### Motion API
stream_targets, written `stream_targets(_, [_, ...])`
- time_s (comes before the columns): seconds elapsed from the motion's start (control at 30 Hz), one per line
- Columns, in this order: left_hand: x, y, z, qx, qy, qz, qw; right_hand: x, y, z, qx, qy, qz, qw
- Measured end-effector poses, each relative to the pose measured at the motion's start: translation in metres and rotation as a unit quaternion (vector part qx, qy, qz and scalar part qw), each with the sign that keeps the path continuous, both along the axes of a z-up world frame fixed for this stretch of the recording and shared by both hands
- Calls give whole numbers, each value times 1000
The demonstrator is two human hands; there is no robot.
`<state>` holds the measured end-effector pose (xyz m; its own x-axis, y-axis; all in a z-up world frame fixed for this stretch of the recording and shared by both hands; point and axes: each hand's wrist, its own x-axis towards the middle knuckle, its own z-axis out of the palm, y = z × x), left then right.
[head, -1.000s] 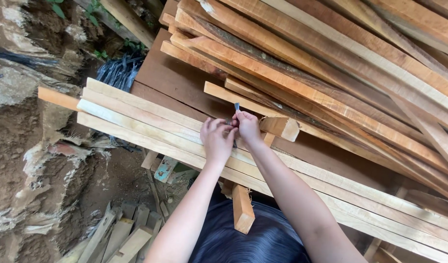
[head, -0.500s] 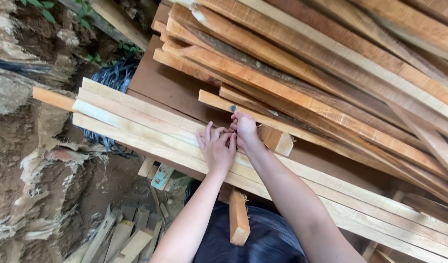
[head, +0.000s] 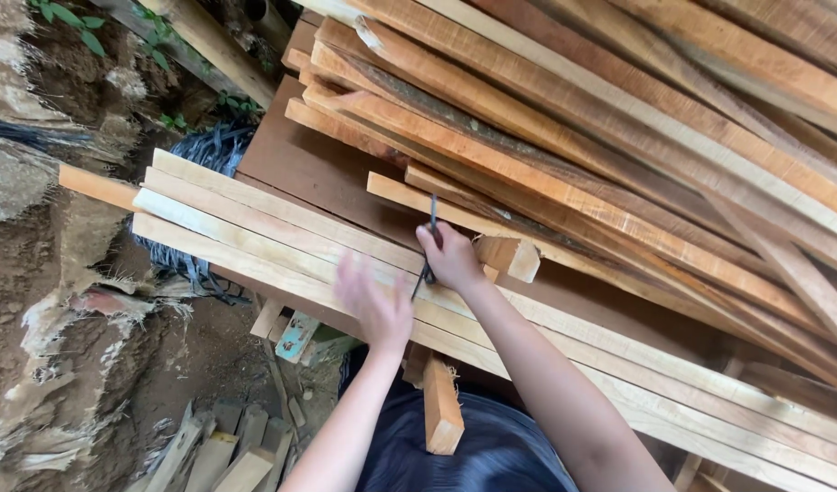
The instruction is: The person arranges several thin wooden planks on a workbench and secures them into a bundle using a black plastic strap. They wrap the strap around the wood, pull it tight, and tie a knot to hold the pieces together.
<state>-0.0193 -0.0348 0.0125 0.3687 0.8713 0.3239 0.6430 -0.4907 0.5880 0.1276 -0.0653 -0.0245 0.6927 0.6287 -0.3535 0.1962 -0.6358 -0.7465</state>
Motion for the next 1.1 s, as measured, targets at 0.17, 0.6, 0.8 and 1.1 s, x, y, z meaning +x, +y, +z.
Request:
stream_targets(0.17, [-41, -39, 6, -329, -122, 233, 907, 5, 0, 68, -169, 91, 169, 967])
stream_targets(0.6, [24, -32, 43, -504, -293, 421, 695, 17, 33, 57, -277, 204, 259, 902])
stream_targets(0.8, [22, -31, 33, -520, -272, 413, 696, 15, 27, 44, -249, 165, 229, 926])
stream_targets(1.1, [-3, -27, 67, -578, -349, 305, 671, 1, -4, -8, 143, -49, 44, 988])
